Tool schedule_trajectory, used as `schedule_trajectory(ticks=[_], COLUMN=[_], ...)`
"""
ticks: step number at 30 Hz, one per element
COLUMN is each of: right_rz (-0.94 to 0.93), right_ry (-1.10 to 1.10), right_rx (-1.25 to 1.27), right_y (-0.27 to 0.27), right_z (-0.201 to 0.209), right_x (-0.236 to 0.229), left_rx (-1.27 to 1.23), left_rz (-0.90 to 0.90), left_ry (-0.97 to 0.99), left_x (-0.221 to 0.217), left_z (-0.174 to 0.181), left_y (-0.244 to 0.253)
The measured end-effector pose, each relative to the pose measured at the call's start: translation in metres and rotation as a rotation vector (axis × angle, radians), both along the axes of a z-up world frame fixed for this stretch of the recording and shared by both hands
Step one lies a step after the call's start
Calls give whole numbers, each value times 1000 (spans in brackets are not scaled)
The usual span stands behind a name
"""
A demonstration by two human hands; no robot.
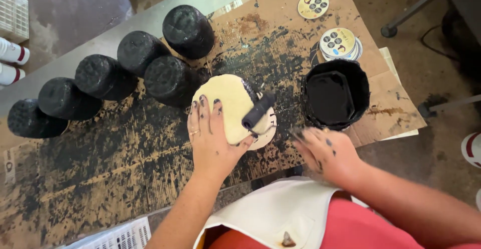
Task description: Applying black wax to a cheese wheel using a brush and moving it to a storage crate
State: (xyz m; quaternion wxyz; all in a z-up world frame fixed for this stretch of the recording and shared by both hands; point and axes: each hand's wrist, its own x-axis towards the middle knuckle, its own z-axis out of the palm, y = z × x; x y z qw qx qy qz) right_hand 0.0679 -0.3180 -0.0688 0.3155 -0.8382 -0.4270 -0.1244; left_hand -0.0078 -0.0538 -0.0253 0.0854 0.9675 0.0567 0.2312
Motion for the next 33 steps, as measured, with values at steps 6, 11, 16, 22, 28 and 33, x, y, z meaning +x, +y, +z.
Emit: schedule_trajectory(ticks=[6, 11, 16, 22, 28, 33], right_rz=[-92, -105, -67, -48, -137, -189], right_ry=[71, 264, 339, 668, 950, 932], right_rx=[160, 186, 127, 329, 124, 288], right_y=[32, 30, 12, 43, 15, 54], right_z=[11, 3, -16, -21, -38, -90], right_x=[22, -5, -19, 20, -19, 13], left_rx=[-34, -28, -2, -26, 35, -13], left_rz=[-37, -109, -130, -155, -379, -476], left_ry=[28, 66, 118, 285, 243, 198], left_x=[-2, -6, -5, -6, 8, 16], left_z=[4, 16, 20, 42, 39, 32], left_y=[2, 8, 10, 17, 60, 63])
